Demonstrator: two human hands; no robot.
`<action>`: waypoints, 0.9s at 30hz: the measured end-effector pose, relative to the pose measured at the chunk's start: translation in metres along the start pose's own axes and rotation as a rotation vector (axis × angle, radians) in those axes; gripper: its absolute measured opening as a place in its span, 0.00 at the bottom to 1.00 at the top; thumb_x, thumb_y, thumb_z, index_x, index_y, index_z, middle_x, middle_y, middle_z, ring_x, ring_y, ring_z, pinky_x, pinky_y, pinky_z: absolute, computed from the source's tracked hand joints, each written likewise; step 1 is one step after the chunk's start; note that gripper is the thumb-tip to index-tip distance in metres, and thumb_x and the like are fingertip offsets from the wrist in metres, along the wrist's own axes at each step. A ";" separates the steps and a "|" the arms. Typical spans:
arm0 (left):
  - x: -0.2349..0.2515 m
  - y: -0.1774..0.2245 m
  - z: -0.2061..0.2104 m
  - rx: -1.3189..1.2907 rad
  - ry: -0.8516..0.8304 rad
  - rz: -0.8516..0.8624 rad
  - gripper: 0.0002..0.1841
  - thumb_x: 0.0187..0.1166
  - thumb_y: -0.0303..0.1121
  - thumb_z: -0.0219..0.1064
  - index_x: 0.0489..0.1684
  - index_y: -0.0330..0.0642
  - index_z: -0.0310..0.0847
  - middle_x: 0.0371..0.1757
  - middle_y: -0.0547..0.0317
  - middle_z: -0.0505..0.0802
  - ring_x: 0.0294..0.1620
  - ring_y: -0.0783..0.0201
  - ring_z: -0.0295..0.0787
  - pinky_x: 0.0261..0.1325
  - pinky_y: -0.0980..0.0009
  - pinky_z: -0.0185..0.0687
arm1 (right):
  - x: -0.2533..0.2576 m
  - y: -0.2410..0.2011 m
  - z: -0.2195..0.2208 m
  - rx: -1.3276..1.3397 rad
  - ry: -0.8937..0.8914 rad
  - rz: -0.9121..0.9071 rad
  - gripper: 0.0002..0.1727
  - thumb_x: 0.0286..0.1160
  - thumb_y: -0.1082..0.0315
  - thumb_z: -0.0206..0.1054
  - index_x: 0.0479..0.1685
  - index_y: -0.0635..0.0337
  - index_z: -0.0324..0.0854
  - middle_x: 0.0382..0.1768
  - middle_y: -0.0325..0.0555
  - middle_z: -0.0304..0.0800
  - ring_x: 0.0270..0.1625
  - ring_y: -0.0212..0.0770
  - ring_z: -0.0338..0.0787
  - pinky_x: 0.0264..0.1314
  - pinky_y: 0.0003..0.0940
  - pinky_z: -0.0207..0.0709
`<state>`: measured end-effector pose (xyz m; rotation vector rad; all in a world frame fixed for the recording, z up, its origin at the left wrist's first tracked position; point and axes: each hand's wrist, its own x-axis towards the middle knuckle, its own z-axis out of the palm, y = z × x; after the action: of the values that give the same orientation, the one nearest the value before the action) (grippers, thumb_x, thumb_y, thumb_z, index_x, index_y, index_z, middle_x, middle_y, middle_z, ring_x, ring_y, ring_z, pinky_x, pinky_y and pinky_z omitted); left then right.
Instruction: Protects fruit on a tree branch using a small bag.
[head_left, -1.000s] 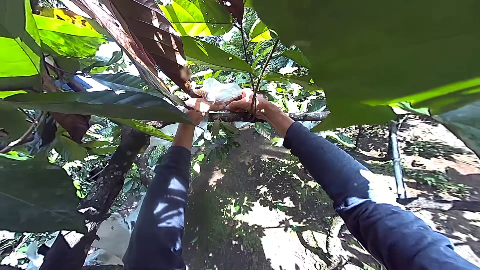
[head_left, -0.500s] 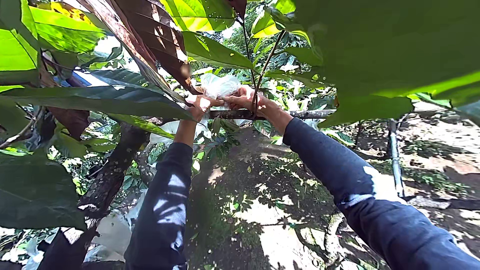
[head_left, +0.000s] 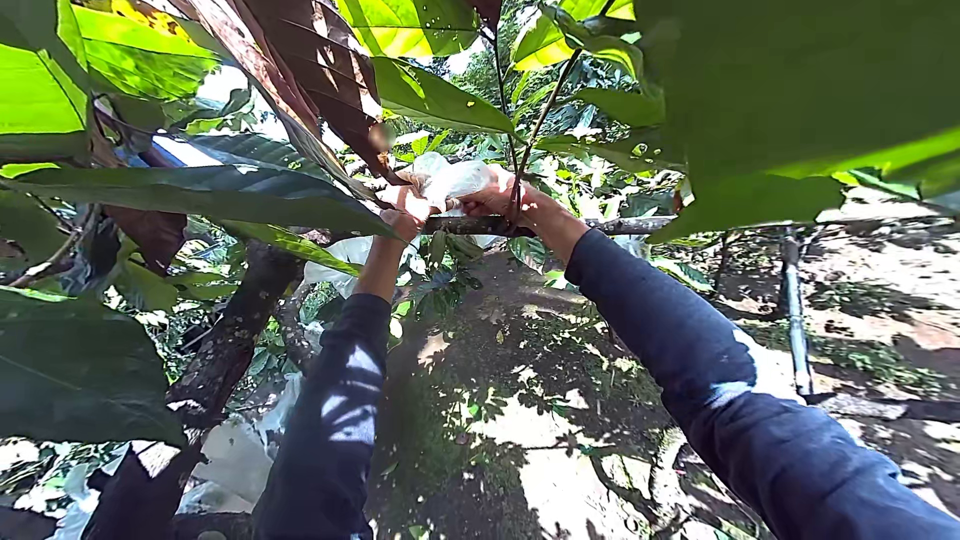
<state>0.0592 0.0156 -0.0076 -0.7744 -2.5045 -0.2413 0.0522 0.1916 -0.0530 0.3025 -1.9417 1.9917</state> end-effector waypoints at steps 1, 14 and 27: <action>0.000 0.000 0.000 -0.018 0.008 0.002 0.20 0.86 0.31 0.64 0.70 0.25 0.77 0.71 0.29 0.84 0.78 0.37 0.76 0.81 0.45 0.64 | -0.001 0.000 -0.001 0.009 -0.019 -0.012 0.07 0.77 0.76 0.70 0.48 0.62 0.79 0.26 0.37 0.85 0.25 0.27 0.86 0.31 0.21 0.83; -0.005 0.016 -0.013 -0.142 -0.009 -0.126 0.21 0.82 0.32 0.68 0.67 0.26 0.78 0.69 0.32 0.85 0.74 0.42 0.78 0.78 0.49 0.67 | 0.009 0.061 -0.024 -0.189 -0.005 -0.205 0.05 0.68 0.74 0.75 0.39 0.60 0.84 0.26 0.38 0.88 0.25 0.29 0.88 0.28 0.24 0.82; 0.045 -0.023 0.025 -0.350 0.088 -0.096 0.28 0.62 0.36 0.84 0.61 0.32 0.83 0.59 0.41 0.90 0.62 0.49 0.86 0.70 0.50 0.78 | -0.004 0.008 -0.009 -0.031 -0.121 -0.189 0.02 0.72 0.79 0.72 0.39 0.67 0.89 0.27 0.38 0.92 0.25 0.25 0.86 0.33 0.21 0.83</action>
<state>0.0034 0.0261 -0.0064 -0.7571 -2.4489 -0.7459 0.0537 0.1998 -0.0627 0.5885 -1.9339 1.8597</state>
